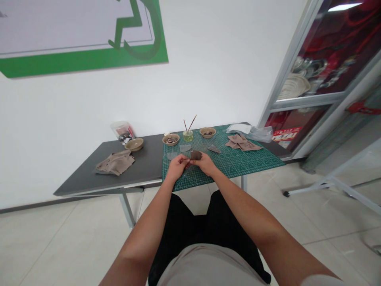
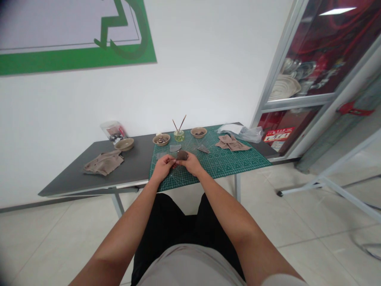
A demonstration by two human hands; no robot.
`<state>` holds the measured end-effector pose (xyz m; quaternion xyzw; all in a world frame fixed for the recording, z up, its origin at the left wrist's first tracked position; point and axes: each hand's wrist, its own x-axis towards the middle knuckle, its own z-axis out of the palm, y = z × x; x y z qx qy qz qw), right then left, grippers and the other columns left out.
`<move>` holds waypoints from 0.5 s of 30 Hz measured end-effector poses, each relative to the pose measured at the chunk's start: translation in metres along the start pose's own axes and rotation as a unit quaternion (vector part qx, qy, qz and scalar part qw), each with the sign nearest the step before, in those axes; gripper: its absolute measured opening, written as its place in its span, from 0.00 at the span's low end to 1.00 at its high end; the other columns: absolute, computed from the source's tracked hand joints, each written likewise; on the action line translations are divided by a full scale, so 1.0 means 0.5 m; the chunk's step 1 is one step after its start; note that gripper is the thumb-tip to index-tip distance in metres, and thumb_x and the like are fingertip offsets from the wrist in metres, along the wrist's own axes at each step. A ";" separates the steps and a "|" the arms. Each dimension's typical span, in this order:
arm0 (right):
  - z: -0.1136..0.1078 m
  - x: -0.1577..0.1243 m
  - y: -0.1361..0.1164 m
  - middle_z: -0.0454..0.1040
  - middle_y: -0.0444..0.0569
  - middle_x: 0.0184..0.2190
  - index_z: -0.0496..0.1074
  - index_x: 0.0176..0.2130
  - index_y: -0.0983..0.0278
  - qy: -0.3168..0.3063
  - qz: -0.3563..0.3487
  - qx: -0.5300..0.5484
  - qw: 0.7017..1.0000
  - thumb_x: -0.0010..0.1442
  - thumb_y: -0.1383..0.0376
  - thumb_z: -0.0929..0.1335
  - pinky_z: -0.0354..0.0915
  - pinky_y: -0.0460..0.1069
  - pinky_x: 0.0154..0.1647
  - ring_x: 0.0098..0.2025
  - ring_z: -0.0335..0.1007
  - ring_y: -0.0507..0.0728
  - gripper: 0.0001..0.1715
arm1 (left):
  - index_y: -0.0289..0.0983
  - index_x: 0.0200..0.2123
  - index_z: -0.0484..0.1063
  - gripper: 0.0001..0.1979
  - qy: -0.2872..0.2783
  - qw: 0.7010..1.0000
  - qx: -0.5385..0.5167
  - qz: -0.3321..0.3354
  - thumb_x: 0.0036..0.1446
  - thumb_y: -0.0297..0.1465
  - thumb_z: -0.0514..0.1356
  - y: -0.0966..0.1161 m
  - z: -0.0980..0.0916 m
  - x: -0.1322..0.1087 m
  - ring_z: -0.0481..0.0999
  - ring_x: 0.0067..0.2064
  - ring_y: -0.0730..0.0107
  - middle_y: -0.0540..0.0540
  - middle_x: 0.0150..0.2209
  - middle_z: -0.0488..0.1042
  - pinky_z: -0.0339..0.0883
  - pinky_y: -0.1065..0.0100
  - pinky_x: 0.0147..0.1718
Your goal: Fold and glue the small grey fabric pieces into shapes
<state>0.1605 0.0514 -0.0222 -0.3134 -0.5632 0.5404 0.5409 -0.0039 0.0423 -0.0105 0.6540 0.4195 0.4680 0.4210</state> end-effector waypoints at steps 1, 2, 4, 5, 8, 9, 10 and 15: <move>0.000 0.000 0.001 0.72 0.42 0.27 0.71 0.32 0.65 -0.004 -0.001 -0.002 1.000 0.41 0.61 0.77 0.63 0.48 0.36 0.30 0.65 0.51 0.19 | 0.37 0.27 0.68 0.08 -0.004 1.000 -0.006 0.001 0.54 0.35 0.60 -0.001 0.000 0.001 0.71 0.26 0.72 0.52 0.22 0.73 0.65 0.70 0.28; -0.001 0.000 0.002 0.72 0.42 0.27 0.71 0.32 0.64 -0.007 -0.002 -0.003 1.000 0.41 0.61 0.76 0.63 0.49 0.36 0.30 0.65 0.52 0.18 | 0.37 0.27 0.68 0.08 -0.010 1.000 -0.010 0.002 0.54 0.35 0.60 -0.002 -0.001 0.002 0.71 0.26 0.73 0.52 0.22 0.73 0.65 0.70 0.29; -0.001 0.000 0.004 0.73 0.42 0.27 0.71 0.33 0.65 -0.007 -0.002 -0.007 1.000 0.41 0.62 0.76 0.63 0.49 0.36 0.30 0.65 0.52 0.19 | 0.37 0.27 0.67 0.08 -0.026 1.000 -0.013 0.001 0.53 0.34 0.60 -0.003 -0.004 0.004 0.71 0.26 0.73 0.52 0.22 0.73 0.65 0.69 0.29; -0.001 0.000 0.005 0.73 0.43 0.27 0.71 0.33 0.65 -0.005 -0.003 -0.011 1.000 0.41 0.62 0.77 0.63 0.49 0.36 0.30 0.66 0.52 0.19 | 0.37 0.28 0.67 0.08 -0.033 0.999 -0.015 -0.001 0.53 0.34 0.60 -0.003 -0.006 0.004 0.71 0.25 0.73 0.52 0.22 0.72 0.65 0.70 0.29; -0.001 0.000 0.003 0.74 0.44 0.29 0.72 0.33 0.65 -0.001 -0.006 -0.011 1.000 0.41 0.61 0.77 0.63 0.50 0.38 0.32 0.67 0.53 0.19 | 0.37 0.29 0.67 0.08 -0.039 0.999 -0.028 -0.003 0.52 0.35 0.62 -0.004 -0.009 0.005 0.70 0.25 0.74 0.53 0.22 0.71 0.64 0.71 0.28; 0.000 -0.001 0.001 0.74 0.44 0.29 0.72 0.33 0.65 0.001 -0.006 -0.008 1.000 0.41 0.61 0.77 0.63 0.50 0.38 0.32 0.67 0.53 0.19 | 0.37 0.30 0.68 0.08 -0.036 0.999 -0.035 -0.003 0.52 0.35 0.62 -0.004 -0.009 0.005 0.70 0.25 0.74 0.53 0.22 0.71 0.64 0.71 0.28; 0.000 -0.001 -0.001 0.74 0.44 0.29 0.72 0.33 0.65 0.002 -0.005 -0.003 1.000 0.41 0.61 0.77 0.63 0.50 0.38 0.32 0.67 0.53 0.20 | 0.37 0.32 0.68 0.09 -0.032 0.999 -0.042 -0.004 0.51 0.35 0.63 -0.006 -0.009 0.005 0.70 0.26 0.74 0.53 0.23 0.71 0.65 0.71 0.28; 0.001 -0.005 -0.014 0.72 0.43 0.26 0.71 0.31 0.65 0.013 0.009 -0.009 1.000 0.42 0.58 0.76 0.62 0.50 0.36 0.30 0.64 0.52 0.19 | 0.36 0.39 0.71 0.13 -0.015 0.999 -0.051 -0.007 0.49 0.33 0.64 -0.012 -0.005 0.003 0.73 0.28 0.73 0.52 0.27 0.74 0.68 0.69 0.31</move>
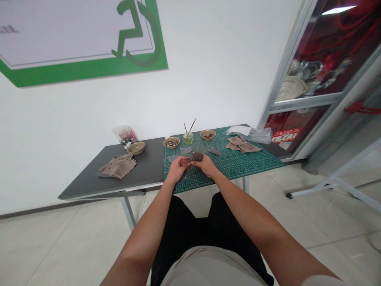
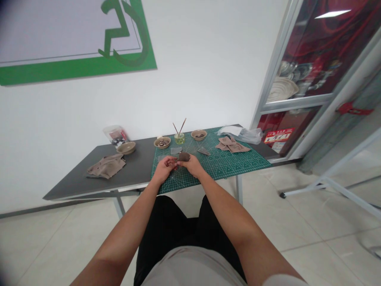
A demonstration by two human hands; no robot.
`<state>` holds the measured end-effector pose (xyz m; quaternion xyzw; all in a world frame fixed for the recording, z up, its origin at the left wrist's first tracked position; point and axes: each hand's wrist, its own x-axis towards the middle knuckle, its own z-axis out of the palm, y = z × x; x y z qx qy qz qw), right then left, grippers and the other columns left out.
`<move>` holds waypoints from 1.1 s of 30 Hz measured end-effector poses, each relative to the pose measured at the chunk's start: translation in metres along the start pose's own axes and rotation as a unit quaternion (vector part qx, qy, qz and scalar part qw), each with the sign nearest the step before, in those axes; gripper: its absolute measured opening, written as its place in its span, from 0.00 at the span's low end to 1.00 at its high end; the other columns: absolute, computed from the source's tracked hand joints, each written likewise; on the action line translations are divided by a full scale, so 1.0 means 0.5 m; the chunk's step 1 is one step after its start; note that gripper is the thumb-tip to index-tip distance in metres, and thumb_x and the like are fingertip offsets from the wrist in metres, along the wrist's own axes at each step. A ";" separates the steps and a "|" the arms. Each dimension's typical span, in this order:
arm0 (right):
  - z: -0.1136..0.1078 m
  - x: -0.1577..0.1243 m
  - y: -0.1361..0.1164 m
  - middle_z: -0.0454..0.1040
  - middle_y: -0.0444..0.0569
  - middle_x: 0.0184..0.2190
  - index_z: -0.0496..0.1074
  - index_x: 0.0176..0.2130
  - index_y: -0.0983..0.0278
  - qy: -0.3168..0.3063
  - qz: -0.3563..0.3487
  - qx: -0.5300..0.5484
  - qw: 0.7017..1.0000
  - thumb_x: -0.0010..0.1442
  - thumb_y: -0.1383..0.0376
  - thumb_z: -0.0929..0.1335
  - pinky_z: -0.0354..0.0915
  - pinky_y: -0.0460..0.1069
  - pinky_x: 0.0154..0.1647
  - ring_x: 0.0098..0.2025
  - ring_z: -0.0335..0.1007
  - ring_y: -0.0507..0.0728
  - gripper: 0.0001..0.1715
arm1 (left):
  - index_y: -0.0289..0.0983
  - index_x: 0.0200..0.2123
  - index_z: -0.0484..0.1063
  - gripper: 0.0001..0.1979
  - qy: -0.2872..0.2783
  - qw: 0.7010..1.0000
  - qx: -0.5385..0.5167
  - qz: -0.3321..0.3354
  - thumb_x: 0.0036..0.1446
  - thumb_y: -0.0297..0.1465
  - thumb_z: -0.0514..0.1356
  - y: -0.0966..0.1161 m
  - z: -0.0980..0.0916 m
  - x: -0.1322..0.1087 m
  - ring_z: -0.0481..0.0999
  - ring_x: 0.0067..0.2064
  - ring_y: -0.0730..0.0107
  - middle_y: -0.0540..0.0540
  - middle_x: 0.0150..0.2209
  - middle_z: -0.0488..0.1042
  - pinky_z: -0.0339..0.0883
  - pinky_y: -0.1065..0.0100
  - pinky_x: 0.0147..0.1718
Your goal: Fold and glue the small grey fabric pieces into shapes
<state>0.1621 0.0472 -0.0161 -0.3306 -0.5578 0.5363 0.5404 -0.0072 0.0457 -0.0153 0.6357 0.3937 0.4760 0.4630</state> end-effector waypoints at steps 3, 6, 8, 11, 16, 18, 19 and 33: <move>0.000 0.000 0.000 0.71 0.43 0.26 0.71 0.31 0.65 0.023 0.005 -0.008 1.000 0.43 0.57 0.76 0.63 0.49 0.35 0.29 0.64 0.52 0.18 | 0.35 0.39 0.74 0.12 0.007 0.999 0.037 0.010 0.50 0.31 0.63 0.000 0.001 -0.002 0.75 0.30 0.71 0.49 0.29 0.77 0.69 0.67 0.35; 0.000 0.002 0.005 0.72 0.44 0.27 0.72 0.32 0.65 0.037 0.011 0.001 0.999 0.44 0.56 0.76 0.64 0.50 0.36 0.30 0.66 0.52 0.20 | 0.35 0.37 0.77 0.10 0.018 0.997 0.077 0.015 0.50 0.30 0.63 0.002 0.000 -0.002 0.76 0.32 0.69 0.47 0.31 0.78 0.69 0.66 0.37; -0.001 0.003 0.009 0.73 0.45 0.28 0.73 0.32 0.66 0.027 0.009 -0.003 1.000 0.45 0.54 0.75 0.65 0.50 0.37 0.31 0.66 0.53 0.20 | 0.36 0.36 0.77 0.09 0.035 0.994 0.100 0.012 0.48 0.29 0.63 0.002 0.001 -0.002 0.75 0.31 0.70 0.48 0.30 0.78 0.68 0.66 0.35; -0.002 0.006 0.016 0.75 0.46 0.30 0.74 0.34 0.66 0.021 -0.002 -0.002 1.000 0.46 0.54 0.75 0.65 0.51 0.41 0.33 0.68 0.53 0.20 | 0.35 0.32 0.77 0.06 0.059 0.989 0.137 0.011 0.47 0.28 0.63 0.002 0.003 -0.002 0.72 0.29 0.72 0.50 0.26 0.75 0.66 0.69 0.32; -0.002 0.012 0.019 0.76 0.46 0.31 0.75 0.34 0.66 0.005 -0.005 -0.012 1.000 0.46 0.54 0.75 0.64 0.53 0.45 0.35 0.69 0.54 0.20 | 0.35 0.25 0.73 0.01 0.073 0.975 0.200 0.064 0.47 0.26 0.63 0.001 0.009 -0.003 0.69 0.29 0.74 0.52 0.25 0.70 0.63 0.71 0.32; 0.001 0.013 0.017 0.75 0.45 0.31 0.74 0.35 0.66 0.012 -0.002 -0.003 1.000 0.45 0.55 0.76 0.65 0.52 0.43 0.34 0.69 0.54 0.21 | 0.36 0.25 0.72 0.02 0.073 0.974 0.204 0.065 0.48 0.27 0.63 0.001 0.011 -0.005 0.68 0.28 0.74 0.53 0.24 0.69 0.62 0.71 0.31; 0.003 0.014 0.016 0.75 0.45 0.31 0.73 0.36 0.66 0.019 0.006 0.003 1.000 0.44 0.55 0.76 0.66 0.52 0.41 0.33 0.69 0.54 0.23 | 0.36 0.25 0.72 0.02 0.069 0.974 0.208 0.061 0.48 0.27 0.62 0.002 0.012 -0.006 0.68 0.28 0.74 0.53 0.24 0.69 0.61 0.72 0.30; 0.007 0.014 0.022 0.77 0.48 0.28 0.75 0.34 0.66 0.013 0.060 -0.035 0.997 0.41 0.54 0.78 0.70 0.51 0.30 0.28 0.72 0.55 0.24 | 0.36 0.24 0.71 0.05 0.084 0.959 0.268 0.044 0.50 0.29 0.60 0.011 0.018 -0.014 0.68 0.27 0.73 0.52 0.23 0.70 0.58 0.72 0.29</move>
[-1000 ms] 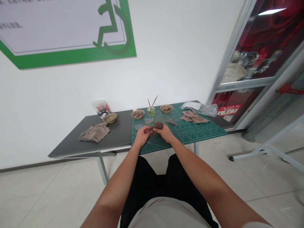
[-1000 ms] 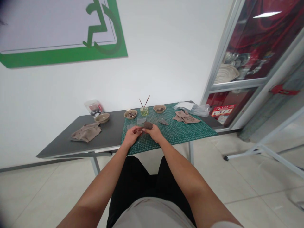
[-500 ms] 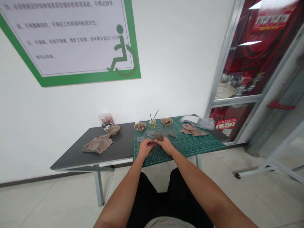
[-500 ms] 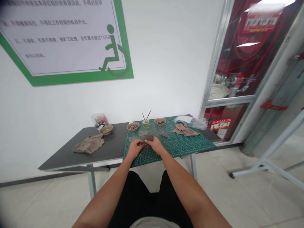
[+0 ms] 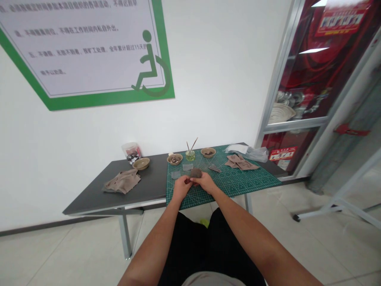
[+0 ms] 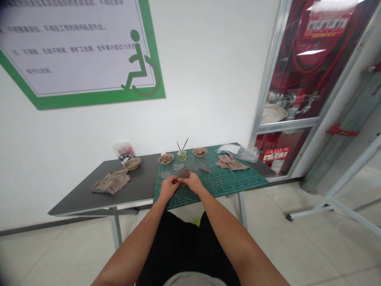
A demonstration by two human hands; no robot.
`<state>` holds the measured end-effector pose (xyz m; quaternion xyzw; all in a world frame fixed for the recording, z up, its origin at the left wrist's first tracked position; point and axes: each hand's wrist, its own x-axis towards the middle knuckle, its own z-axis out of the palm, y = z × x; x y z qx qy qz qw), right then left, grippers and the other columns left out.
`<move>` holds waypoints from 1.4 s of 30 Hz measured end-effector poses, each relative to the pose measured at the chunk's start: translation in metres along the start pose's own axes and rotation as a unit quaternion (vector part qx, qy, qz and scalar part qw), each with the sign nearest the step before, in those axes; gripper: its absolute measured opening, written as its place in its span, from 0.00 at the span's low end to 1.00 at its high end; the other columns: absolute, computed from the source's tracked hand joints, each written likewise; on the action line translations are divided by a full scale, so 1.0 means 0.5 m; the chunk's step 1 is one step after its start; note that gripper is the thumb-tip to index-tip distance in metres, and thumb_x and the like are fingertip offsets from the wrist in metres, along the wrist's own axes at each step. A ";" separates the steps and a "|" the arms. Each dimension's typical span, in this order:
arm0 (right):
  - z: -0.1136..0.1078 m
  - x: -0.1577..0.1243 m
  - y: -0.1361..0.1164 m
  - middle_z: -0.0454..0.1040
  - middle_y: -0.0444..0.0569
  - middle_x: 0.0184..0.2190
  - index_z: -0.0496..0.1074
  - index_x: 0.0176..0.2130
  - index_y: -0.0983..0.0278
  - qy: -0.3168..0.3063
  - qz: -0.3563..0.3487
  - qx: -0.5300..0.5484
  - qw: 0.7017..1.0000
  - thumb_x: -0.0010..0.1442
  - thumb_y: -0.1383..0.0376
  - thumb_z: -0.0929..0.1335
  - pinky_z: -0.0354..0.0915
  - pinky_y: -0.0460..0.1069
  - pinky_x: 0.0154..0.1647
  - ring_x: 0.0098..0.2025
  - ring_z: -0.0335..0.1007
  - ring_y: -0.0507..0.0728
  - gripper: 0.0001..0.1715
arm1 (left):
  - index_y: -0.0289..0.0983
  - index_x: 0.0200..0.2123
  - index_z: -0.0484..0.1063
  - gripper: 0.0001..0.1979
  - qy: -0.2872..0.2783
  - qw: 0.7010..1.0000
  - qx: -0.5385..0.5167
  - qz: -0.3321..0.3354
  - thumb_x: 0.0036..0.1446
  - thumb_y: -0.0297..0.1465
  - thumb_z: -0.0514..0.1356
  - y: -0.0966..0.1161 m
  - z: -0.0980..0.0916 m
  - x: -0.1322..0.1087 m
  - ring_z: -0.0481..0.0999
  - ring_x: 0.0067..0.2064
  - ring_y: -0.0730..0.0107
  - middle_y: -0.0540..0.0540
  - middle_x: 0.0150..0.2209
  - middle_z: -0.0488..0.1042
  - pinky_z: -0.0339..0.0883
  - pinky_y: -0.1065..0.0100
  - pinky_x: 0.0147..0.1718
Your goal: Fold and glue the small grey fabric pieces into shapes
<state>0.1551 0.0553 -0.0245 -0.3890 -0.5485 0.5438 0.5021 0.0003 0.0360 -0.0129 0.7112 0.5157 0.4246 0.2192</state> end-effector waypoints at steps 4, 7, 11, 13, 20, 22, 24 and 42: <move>0.002 -0.003 -0.003 0.76 0.45 0.25 0.73 0.35 0.65 0.010 0.006 0.032 0.999 0.40 0.55 0.78 0.69 0.50 0.25 0.25 0.71 0.54 0.25 | 0.36 0.23 0.70 0.07 -0.001 1.000 0.010 -0.004 0.52 0.31 0.60 0.005 -0.003 -0.004 0.66 0.27 0.74 0.53 0.22 0.69 0.56 0.72 0.28; 0.002 -0.006 -0.007 0.75 0.45 0.23 0.71 0.35 0.64 0.015 0.018 0.053 0.998 0.39 0.54 0.78 0.68 0.50 0.24 0.24 0.71 0.55 0.26 | 0.36 0.24 0.71 0.07 -0.005 1.000 -0.016 -0.012 0.52 0.32 0.60 0.009 -0.005 -0.006 0.67 0.27 0.73 0.52 0.23 0.70 0.57 0.72 0.29; 0.001 -0.009 -0.011 0.76 0.46 0.25 0.72 0.34 0.65 -0.005 0.029 0.046 0.999 0.39 0.55 0.78 0.69 0.51 0.26 0.26 0.72 0.56 0.25 | 0.36 0.23 0.71 0.08 0.000 1.000 -0.019 -0.017 0.51 0.32 0.60 0.007 -0.005 -0.007 0.66 0.27 0.73 0.53 0.22 0.69 0.56 0.72 0.28; 0.001 -0.010 -0.012 0.76 0.46 0.26 0.73 0.35 0.65 -0.012 0.028 0.037 0.999 0.38 0.57 0.78 0.69 0.51 0.26 0.27 0.72 0.56 0.25 | 0.36 0.23 0.70 0.08 -0.001 1.000 -0.009 -0.018 0.51 0.32 0.60 0.004 -0.004 -0.007 0.66 0.26 0.74 0.53 0.21 0.68 0.55 0.72 0.28; -0.002 -0.012 -0.008 0.75 0.46 0.25 0.72 0.34 0.64 -0.009 0.021 0.046 0.999 0.41 0.55 0.77 0.68 0.50 0.24 0.26 0.72 0.56 0.23 | 0.37 0.25 0.73 0.07 -0.017 0.999 -0.045 -0.019 0.51 0.34 0.61 0.007 -0.009 -0.009 0.68 0.28 0.72 0.52 0.24 0.71 0.59 0.71 0.29; -0.002 -0.011 -0.004 0.76 0.47 0.26 0.72 0.35 0.64 -0.007 0.018 0.036 0.999 0.42 0.55 0.77 0.69 0.51 0.25 0.27 0.73 0.57 0.23 | 0.37 0.25 0.72 0.07 -0.017 0.998 -0.051 -0.019 0.51 0.33 0.61 0.010 -0.010 -0.009 0.68 0.27 0.73 0.52 0.23 0.71 0.58 0.71 0.29; -0.002 -0.009 0.001 0.76 0.46 0.28 0.72 0.35 0.64 -0.006 0.011 0.018 1.000 0.42 0.56 0.77 0.69 0.51 0.26 0.28 0.73 0.56 0.22 | 0.37 0.23 0.71 0.07 -0.014 0.999 -0.026 -0.013 0.51 0.32 0.61 0.010 -0.010 -0.009 0.67 0.27 0.73 0.52 0.22 0.69 0.57 0.71 0.28; 0.000 -0.007 0.000 0.73 0.43 0.24 0.67 0.35 0.63 -0.004 -0.010 0.014 1.000 0.45 0.54 0.75 0.67 0.48 0.22 0.25 0.70 0.54 0.22 | 0.37 0.26 0.72 0.06 -0.022 1.000 0.014 0.009 0.54 0.31 0.60 0.010 -0.006 -0.013 0.69 0.30 0.73 0.51 0.26 0.72 0.59 0.71 0.32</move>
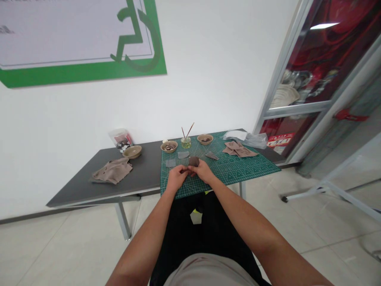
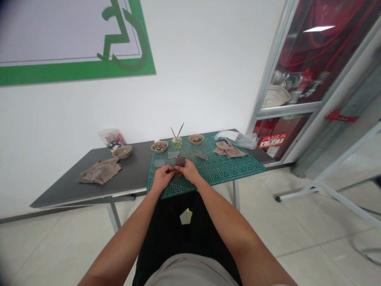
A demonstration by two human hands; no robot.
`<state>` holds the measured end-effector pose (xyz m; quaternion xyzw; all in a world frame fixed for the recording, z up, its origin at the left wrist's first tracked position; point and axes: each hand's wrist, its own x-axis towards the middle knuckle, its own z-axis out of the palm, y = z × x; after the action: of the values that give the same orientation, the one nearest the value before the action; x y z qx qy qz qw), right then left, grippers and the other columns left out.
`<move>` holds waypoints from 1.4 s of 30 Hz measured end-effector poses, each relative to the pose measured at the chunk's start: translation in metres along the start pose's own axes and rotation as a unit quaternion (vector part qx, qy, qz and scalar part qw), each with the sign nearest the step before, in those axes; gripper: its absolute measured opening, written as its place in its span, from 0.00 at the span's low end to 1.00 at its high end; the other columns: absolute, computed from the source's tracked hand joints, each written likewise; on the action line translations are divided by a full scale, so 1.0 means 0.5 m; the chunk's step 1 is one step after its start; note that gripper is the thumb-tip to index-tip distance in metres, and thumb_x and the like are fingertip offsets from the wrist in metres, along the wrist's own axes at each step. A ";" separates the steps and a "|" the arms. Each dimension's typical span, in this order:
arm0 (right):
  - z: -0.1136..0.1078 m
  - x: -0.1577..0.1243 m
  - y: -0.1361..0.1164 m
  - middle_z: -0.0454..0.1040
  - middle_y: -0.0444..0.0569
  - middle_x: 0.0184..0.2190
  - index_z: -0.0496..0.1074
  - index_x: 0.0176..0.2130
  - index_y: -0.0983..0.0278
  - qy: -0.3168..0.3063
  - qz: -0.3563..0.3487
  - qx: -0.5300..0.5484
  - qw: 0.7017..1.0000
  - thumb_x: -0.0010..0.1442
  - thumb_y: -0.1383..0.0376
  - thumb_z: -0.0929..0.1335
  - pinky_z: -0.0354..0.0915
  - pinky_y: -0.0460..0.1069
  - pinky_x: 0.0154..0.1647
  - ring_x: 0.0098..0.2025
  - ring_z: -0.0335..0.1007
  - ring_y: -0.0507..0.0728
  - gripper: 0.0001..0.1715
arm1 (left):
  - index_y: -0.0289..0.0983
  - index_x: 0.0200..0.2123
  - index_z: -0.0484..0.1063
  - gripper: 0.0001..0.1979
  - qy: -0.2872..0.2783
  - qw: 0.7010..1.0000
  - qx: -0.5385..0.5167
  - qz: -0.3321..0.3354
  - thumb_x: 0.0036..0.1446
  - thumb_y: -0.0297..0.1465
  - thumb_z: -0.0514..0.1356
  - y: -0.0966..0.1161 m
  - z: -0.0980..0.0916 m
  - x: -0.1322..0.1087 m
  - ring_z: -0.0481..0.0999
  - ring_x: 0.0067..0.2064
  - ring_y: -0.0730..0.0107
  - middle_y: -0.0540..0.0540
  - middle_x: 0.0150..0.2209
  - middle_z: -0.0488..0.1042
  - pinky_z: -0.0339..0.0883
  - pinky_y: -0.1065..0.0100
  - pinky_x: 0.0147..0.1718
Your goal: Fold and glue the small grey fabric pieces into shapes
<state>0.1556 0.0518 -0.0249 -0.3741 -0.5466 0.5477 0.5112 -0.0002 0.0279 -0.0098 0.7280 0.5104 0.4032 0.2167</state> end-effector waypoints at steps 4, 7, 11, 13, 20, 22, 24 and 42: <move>0.001 0.000 -0.003 0.73 0.44 0.26 0.69 0.34 0.64 -0.019 -0.008 -0.026 0.999 0.43 0.55 0.76 0.67 0.48 0.23 0.26 0.70 0.53 0.23 | 0.37 0.24 0.71 0.06 0.007 1.000 0.017 -0.015 0.52 0.29 0.60 0.001 0.000 0.001 0.68 0.28 0.73 0.52 0.24 0.71 0.58 0.72 0.30; 0.003 -0.001 -0.004 0.73 0.44 0.26 0.69 0.35 0.64 -0.012 -0.009 -0.047 0.999 0.43 0.56 0.76 0.68 0.49 0.24 0.25 0.69 0.53 0.23 | 0.37 0.23 0.70 0.07 0.009 0.999 0.041 -0.004 0.53 0.29 0.60 0.001 0.000 -0.001 0.68 0.28 0.73 0.52 0.23 0.70 0.57 0.72 0.30; 0.002 -0.002 -0.004 0.73 0.43 0.25 0.67 0.36 0.63 0.003 0.000 -0.005 1.000 0.45 0.54 0.75 0.69 0.49 0.23 0.25 0.71 0.55 0.24 | 0.37 0.26 0.72 0.06 0.010 1.000 0.009 -0.001 0.54 0.30 0.60 0.002 0.000 -0.003 0.69 0.29 0.73 0.52 0.25 0.72 0.58 0.72 0.31; 0.002 -0.002 -0.004 0.73 0.44 0.26 0.68 0.35 0.64 -0.006 -0.005 -0.019 1.000 0.44 0.55 0.76 0.69 0.49 0.24 0.26 0.71 0.55 0.23 | 0.37 0.25 0.71 0.06 0.012 1.000 0.018 -0.007 0.53 0.29 0.60 0.003 0.000 -0.003 0.68 0.29 0.73 0.52 0.24 0.71 0.58 0.72 0.30; 0.004 -0.001 0.004 0.74 0.44 0.27 0.67 0.36 0.62 0.022 -0.009 -0.033 0.999 0.44 0.55 0.75 0.69 0.50 0.22 0.24 0.71 0.55 0.24 | 0.37 0.25 0.72 0.06 0.002 1.000 0.021 0.007 0.54 0.30 0.60 0.002 0.002 -0.002 0.69 0.29 0.73 0.52 0.25 0.71 0.58 0.71 0.31; 0.003 -0.002 0.003 0.73 0.43 0.25 0.66 0.36 0.62 0.027 -0.006 -0.013 1.000 0.44 0.55 0.75 0.69 0.51 0.22 0.24 0.71 0.56 0.23 | 0.37 0.25 0.72 0.06 0.003 1.000 0.002 0.005 0.53 0.30 0.61 0.002 0.000 -0.002 0.69 0.29 0.73 0.52 0.25 0.71 0.58 0.72 0.31; 0.003 -0.005 0.000 0.73 0.43 0.25 0.67 0.35 0.62 0.022 -0.013 -0.009 1.000 0.44 0.56 0.75 0.70 0.51 0.24 0.25 0.71 0.55 0.22 | 0.37 0.25 0.72 0.06 0.005 1.000 0.001 0.001 0.53 0.30 0.61 0.002 -0.001 -0.001 0.69 0.29 0.73 0.52 0.25 0.71 0.58 0.72 0.31; -0.007 -0.011 -0.010 0.75 0.45 0.30 0.68 0.37 0.62 0.020 -0.027 0.060 0.998 0.45 0.52 0.76 0.71 0.52 0.31 0.29 0.74 0.56 0.25 | 0.37 0.30 0.73 0.06 0.041 0.991 -0.116 -0.042 0.49 0.33 0.63 -0.026 0.004 0.007 0.70 0.27 0.73 0.53 0.25 0.73 0.62 0.71 0.30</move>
<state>0.1606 0.0467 -0.0213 -0.3388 -0.5128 0.5577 0.5579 -0.0054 0.0362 -0.0190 0.6586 0.4987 0.4800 0.2952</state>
